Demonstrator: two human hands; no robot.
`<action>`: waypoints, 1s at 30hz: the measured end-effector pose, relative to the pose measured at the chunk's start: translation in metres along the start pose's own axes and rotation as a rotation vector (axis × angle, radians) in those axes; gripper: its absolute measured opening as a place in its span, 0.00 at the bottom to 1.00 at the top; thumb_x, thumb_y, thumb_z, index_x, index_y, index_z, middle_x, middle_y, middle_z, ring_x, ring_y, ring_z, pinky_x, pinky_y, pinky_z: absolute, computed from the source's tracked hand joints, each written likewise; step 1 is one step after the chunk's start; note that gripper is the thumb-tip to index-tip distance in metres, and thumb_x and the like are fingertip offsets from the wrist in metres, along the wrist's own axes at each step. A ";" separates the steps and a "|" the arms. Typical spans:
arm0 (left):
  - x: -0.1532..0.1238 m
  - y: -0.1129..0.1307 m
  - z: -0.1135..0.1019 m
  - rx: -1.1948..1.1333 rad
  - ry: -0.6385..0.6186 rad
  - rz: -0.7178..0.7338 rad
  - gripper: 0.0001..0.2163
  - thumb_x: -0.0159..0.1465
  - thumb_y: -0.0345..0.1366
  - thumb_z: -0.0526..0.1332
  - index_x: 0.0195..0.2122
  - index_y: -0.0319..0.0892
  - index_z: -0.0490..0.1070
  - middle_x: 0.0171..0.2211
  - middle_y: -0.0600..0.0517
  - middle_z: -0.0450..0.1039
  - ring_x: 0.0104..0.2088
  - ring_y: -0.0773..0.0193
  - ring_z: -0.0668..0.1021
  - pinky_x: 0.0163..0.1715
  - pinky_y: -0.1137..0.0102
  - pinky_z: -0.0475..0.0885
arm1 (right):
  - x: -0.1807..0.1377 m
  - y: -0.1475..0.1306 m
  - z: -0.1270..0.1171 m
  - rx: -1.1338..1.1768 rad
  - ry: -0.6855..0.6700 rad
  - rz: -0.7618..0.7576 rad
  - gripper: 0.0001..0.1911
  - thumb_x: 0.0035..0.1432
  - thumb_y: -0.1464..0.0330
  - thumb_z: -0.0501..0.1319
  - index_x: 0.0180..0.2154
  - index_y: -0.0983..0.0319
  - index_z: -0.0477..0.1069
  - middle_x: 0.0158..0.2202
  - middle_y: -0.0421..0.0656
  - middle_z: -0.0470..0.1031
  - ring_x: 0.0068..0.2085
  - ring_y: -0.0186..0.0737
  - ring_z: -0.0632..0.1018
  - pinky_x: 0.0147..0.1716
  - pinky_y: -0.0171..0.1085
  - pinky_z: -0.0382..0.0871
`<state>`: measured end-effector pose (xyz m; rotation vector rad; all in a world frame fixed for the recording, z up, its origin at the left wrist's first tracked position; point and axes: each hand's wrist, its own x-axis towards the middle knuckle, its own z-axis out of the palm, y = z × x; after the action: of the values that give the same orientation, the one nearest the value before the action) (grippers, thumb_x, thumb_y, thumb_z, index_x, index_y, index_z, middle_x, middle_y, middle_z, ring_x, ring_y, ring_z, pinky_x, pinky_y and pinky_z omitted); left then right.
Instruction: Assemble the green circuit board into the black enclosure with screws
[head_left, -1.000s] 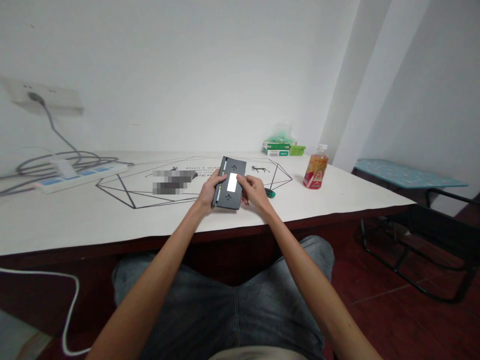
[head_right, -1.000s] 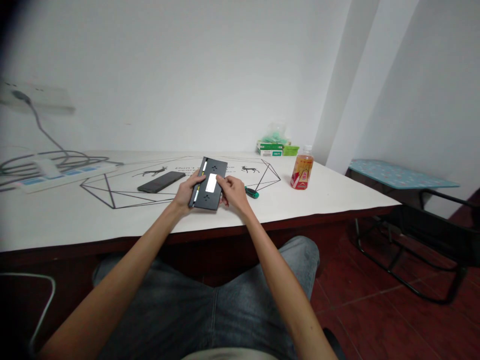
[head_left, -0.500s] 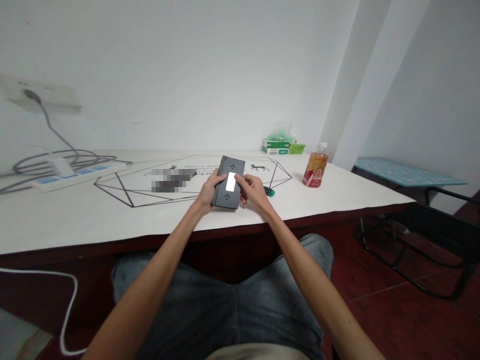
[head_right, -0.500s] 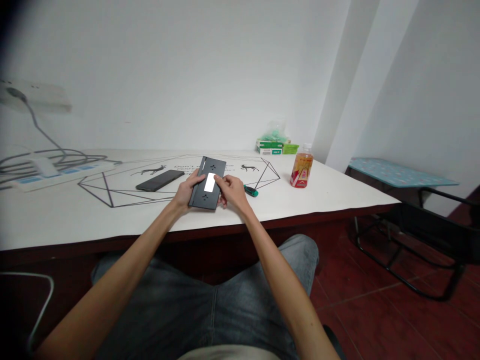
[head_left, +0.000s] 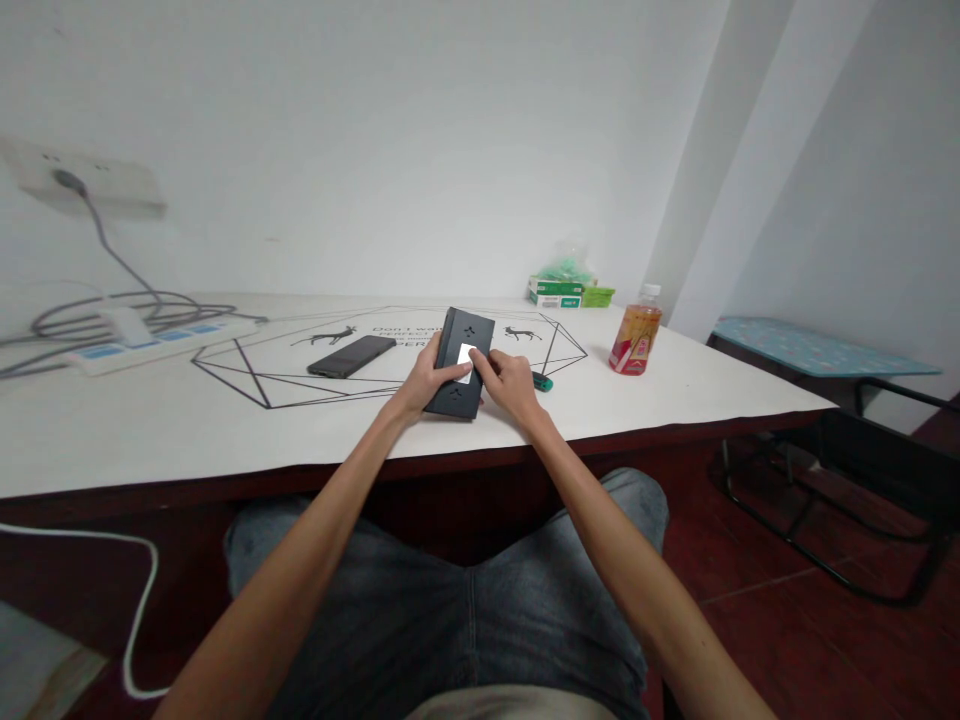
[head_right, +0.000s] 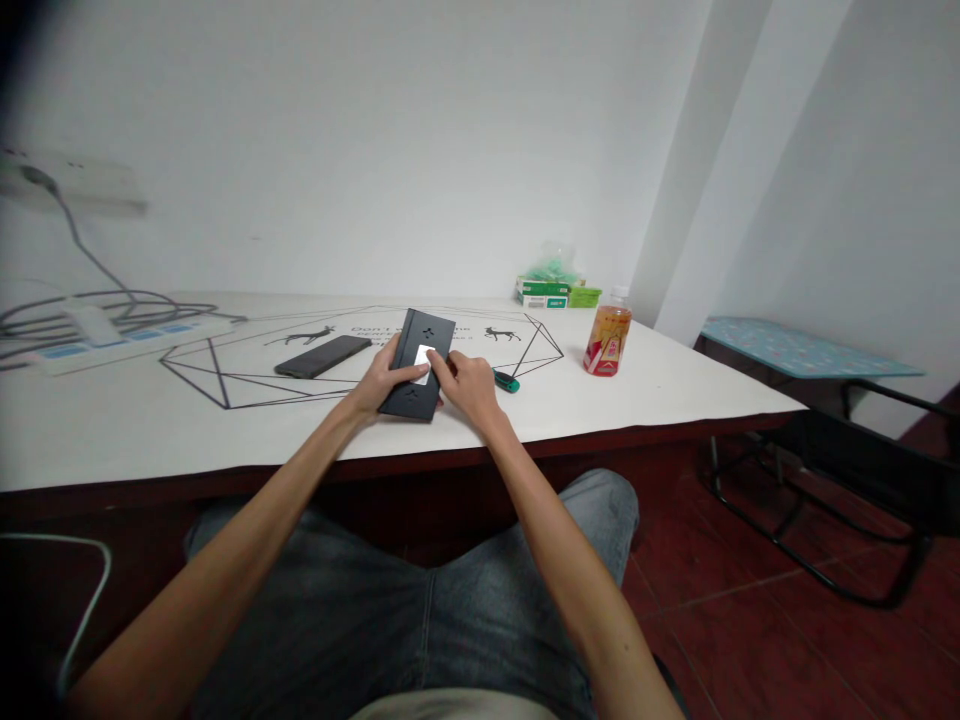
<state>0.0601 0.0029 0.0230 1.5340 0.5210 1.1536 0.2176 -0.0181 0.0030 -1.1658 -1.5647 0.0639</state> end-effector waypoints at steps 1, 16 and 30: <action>0.000 0.000 0.000 -0.002 -0.005 -0.005 0.26 0.48 0.36 0.71 0.47 0.44 0.64 0.36 0.52 0.74 0.27 0.62 0.78 0.26 0.66 0.77 | 0.000 0.001 0.001 -0.001 0.004 0.001 0.25 0.61 0.56 0.59 0.18 0.57 0.54 0.17 0.38 0.56 0.24 0.37 0.68 0.26 0.35 0.52; -0.003 0.005 -0.001 -0.121 -0.114 -0.200 0.32 0.52 0.35 0.69 0.55 0.47 0.57 0.29 0.52 0.75 0.23 0.52 0.81 0.25 0.56 0.78 | -0.001 -0.001 0.004 -0.425 0.044 -0.027 0.23 0.66 0.56 0.56 0.23 0.61 0.72 0.18 0.45 0.68 0.26 0.40 0.73 0.24 0.35 0.50; -0.009 0.013 0.000 -0.160 -0.293 -0.263 0.32 0.56 0.37 0.65 0.60 0.45 0.53 0.31 0.48 0.77 0.24 0.51 0.81 0.25 0.56 0.77 | -0.001 -0.008 -0.002 0.019 0.198 0.106 0.23 0.65 0.53 0.54 0.23 0.61 0.66 0.16 0.36 0.62 0.21 0.32 0.67 0.25 0.33 0.56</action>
<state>0.0533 -0.0088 0.0312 1.4167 0.4078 0.7358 0.2134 -0.0241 0.0075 -1.2015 -1.3259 0.0322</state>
